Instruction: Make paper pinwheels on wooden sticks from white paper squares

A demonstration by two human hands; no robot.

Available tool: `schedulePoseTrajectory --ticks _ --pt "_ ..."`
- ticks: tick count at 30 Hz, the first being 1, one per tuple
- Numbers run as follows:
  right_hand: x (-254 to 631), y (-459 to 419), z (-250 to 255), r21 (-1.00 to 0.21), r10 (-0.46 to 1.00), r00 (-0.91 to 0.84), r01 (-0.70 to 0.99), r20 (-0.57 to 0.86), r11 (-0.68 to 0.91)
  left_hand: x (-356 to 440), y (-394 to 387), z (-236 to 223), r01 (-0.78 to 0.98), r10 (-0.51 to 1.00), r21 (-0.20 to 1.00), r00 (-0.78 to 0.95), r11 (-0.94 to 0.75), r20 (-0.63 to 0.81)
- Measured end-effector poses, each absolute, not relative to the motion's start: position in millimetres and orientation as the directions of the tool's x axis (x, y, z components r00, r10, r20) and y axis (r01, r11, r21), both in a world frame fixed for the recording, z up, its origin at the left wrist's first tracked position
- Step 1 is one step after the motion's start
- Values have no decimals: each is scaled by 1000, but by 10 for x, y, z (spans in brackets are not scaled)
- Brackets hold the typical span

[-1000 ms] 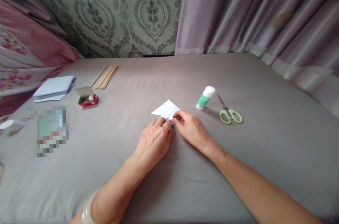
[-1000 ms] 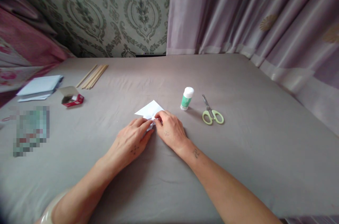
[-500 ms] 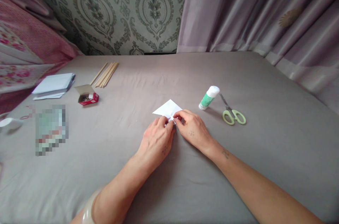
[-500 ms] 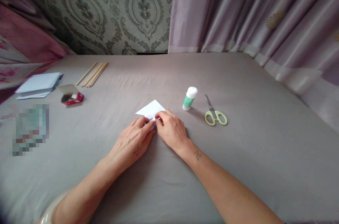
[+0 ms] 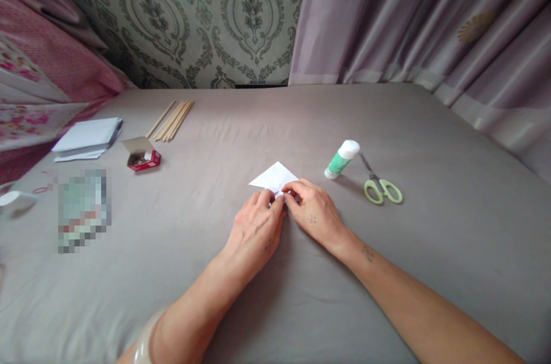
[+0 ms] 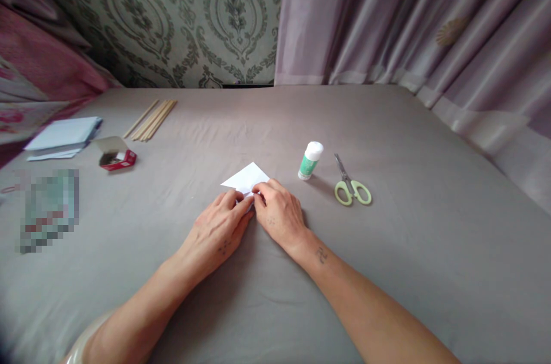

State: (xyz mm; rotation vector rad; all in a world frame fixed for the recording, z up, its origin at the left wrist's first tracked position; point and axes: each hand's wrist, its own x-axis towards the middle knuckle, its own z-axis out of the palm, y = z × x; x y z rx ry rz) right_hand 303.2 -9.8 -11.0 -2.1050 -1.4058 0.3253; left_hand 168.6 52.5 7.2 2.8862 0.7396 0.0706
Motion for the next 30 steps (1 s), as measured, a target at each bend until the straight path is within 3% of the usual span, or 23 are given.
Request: schedulePoseTrajectory --ticks 20,30 --pt "2992 -133 -56 -470 940 339 838 47 -279 1703 527 116 470 469 127 882 -873 -39" --pt "2954 -144 130 -255 962 272 929 -15 -267 1703 507 135 487 483 138 873 -862 -62"
